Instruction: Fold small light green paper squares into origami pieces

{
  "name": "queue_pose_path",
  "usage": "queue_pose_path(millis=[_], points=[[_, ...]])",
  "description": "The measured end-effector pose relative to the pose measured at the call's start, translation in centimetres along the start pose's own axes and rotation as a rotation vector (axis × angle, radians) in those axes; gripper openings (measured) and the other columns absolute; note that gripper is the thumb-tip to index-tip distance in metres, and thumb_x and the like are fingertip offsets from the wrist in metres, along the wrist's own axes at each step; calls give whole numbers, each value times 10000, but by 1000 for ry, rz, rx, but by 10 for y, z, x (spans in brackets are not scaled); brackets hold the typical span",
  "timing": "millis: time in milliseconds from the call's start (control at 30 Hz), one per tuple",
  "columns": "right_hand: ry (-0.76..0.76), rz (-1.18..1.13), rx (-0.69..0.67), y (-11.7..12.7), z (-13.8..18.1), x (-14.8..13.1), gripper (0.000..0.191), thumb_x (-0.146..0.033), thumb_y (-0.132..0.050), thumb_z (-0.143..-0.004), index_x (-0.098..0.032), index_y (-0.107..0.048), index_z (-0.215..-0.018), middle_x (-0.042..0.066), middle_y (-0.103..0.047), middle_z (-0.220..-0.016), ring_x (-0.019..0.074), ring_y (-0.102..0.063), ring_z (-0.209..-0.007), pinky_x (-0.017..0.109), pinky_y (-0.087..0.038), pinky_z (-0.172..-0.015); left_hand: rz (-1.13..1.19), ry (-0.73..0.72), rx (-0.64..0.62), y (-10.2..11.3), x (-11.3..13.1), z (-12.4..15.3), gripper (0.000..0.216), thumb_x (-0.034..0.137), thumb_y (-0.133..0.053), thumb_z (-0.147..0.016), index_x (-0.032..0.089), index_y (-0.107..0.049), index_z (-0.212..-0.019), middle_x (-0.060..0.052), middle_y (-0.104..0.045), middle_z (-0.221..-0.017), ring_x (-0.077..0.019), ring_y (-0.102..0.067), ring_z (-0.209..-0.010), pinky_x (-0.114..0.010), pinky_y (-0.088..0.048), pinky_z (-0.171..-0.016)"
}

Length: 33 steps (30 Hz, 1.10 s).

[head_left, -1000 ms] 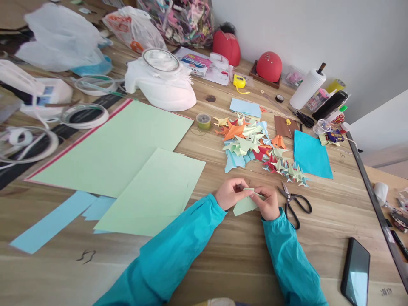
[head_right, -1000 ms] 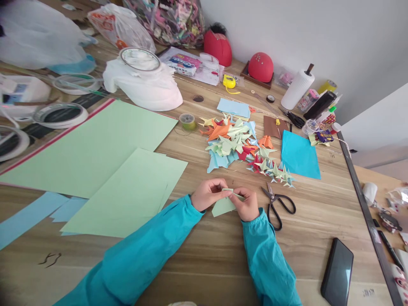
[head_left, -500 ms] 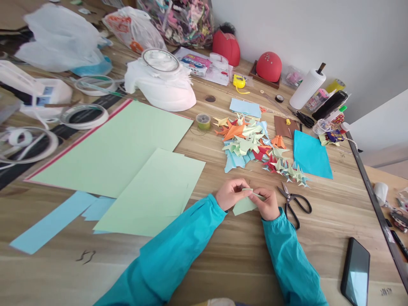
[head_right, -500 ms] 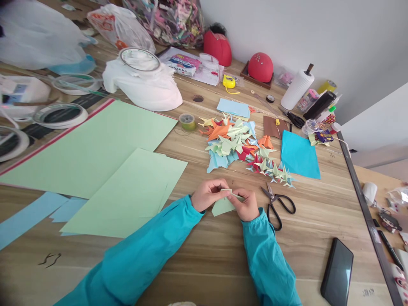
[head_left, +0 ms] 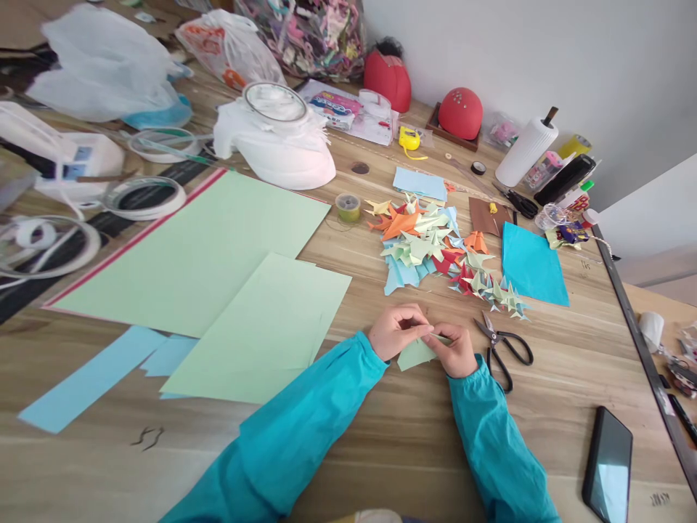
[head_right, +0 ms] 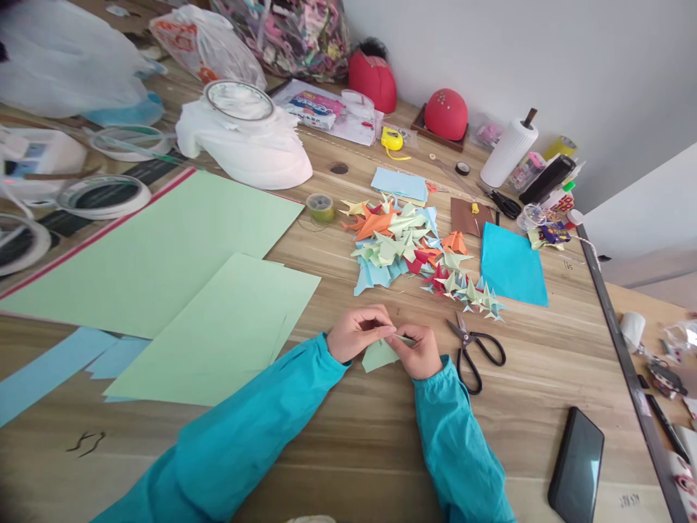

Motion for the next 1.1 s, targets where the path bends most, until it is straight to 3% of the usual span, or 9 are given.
queue_pose_path(millis=[267,467,767,1100], points=[[2,-11,-12,-2,0,0,247,-318,-599,-743,-139,-584,-574,-15,-517,-507,86,-440,-477,207,-356,-474,3,67,45,-1,-5,1,270,319,-610,-718,133,-515,-547,28,-445,-565,-89,-399,-550,-225,-317,-519],[-50,-22,28,0,0,3,254,-359,-611,-726,-148,-587,-587,-13,-526,-508,90,-434,-468,212,-342,-451,-21,135,52,0,-1,0,345,413,-486,-792,133,-555,-603,18,-468,-586,-101,-424,-584,-230,-341,-557],[-31,-25,8,-2,0,4,257,-361,-605,-735,-150,-588,-590,-15,-529,-517,93,-444,-484,220,-358,-483,-123,145,32,-2,-6,1,381,441,-537,-728,168,-370,-521,63,-297,-503,-77,-285,-506,-219,-251,-477],[-84,-48,68,3,0,8,299,-421,-602,-725,-147,-587,-609,-4,-541,-525,96,-446,-487,222,-360,-467,-32,150,53,-2,-5,0,384,459,-530,-743,158,-410,-536,52,-344,-525,-78,-321,-522,-215,-272,-488]])
Point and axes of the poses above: each hand's wrist, its own z-axis away from the middle knuckle, its own y-axis out of the back of the hand, x = y × z, the point moved 3 cm from there along -z, towards the middle knuckle
